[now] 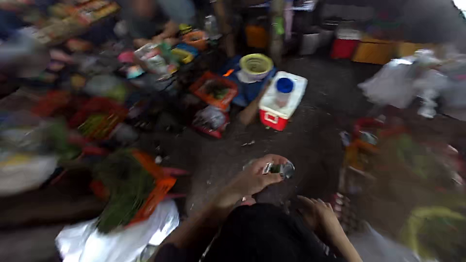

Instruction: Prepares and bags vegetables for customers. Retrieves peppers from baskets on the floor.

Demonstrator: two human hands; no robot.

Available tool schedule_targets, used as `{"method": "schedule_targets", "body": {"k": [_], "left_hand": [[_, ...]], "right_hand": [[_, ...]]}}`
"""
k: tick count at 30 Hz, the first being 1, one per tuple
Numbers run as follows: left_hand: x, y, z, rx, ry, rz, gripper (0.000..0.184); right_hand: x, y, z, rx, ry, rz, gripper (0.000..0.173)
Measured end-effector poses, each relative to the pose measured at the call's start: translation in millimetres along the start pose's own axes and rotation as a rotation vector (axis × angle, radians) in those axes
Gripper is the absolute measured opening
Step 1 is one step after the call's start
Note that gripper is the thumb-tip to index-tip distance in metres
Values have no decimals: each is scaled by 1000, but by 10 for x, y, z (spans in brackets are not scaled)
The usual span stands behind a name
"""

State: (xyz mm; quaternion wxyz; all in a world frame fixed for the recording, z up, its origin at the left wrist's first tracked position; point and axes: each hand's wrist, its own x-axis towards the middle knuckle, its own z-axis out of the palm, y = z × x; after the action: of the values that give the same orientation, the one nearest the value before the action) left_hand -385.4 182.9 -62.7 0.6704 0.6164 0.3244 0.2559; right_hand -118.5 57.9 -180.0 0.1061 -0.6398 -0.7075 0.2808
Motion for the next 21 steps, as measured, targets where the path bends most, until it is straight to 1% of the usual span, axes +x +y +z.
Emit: {"method": "schedule_targets", "body": {"k": [2,4,5,7,8,9,10,11,12,13,15,18,21], "left_hand": [[-292,-66,-284,135,132,-13,41],[-509,-176,-533,180,216,-38,41],[-611,-221,-663,185,238,-51,42],[-792,-298,-948,167,280,-42,42],[-886,-332,-1115,146,297,-11,42],[-985,-354,-1307,122,310,35,41],[-1088,-369,-1525,89,321,88,40],[-1190,-376,-1756,52,335,133,40],[-1301,-366,-1986,28,356,146,41],[-1420,-344,-2203,13,393,135,41],[-1675,-335,-2608,2,490,66,40],[-1998,-453,-3115,-59,679,0,36],[-2206,-658,-3540,-163,796,6,34]], "right_hand": [[438,-372,112,140,70,-185,33],[896,-790,238,263,103,-323,30],[1120,-1028,308,289,106,-362,30],[1565,-1524,472,266,83,-377,36],[1781,-1754,586,230,35,-348,43],[2003,-1954,722,179,-70,-300,54],[2234,-2141,871,134,-205,-245,62],[2467,-2307,1040,87,-344,-184,66],[2687,-2447,1219,58,-459,-136,61],[2878,-2577,1378,71,-551,-100,52],[3193,-2840,1588,122,-695,-66,38],[3589,-3173,1696,112,-849,-98,37],[3960,-3434,1813,21,-938,-127,39]]}}
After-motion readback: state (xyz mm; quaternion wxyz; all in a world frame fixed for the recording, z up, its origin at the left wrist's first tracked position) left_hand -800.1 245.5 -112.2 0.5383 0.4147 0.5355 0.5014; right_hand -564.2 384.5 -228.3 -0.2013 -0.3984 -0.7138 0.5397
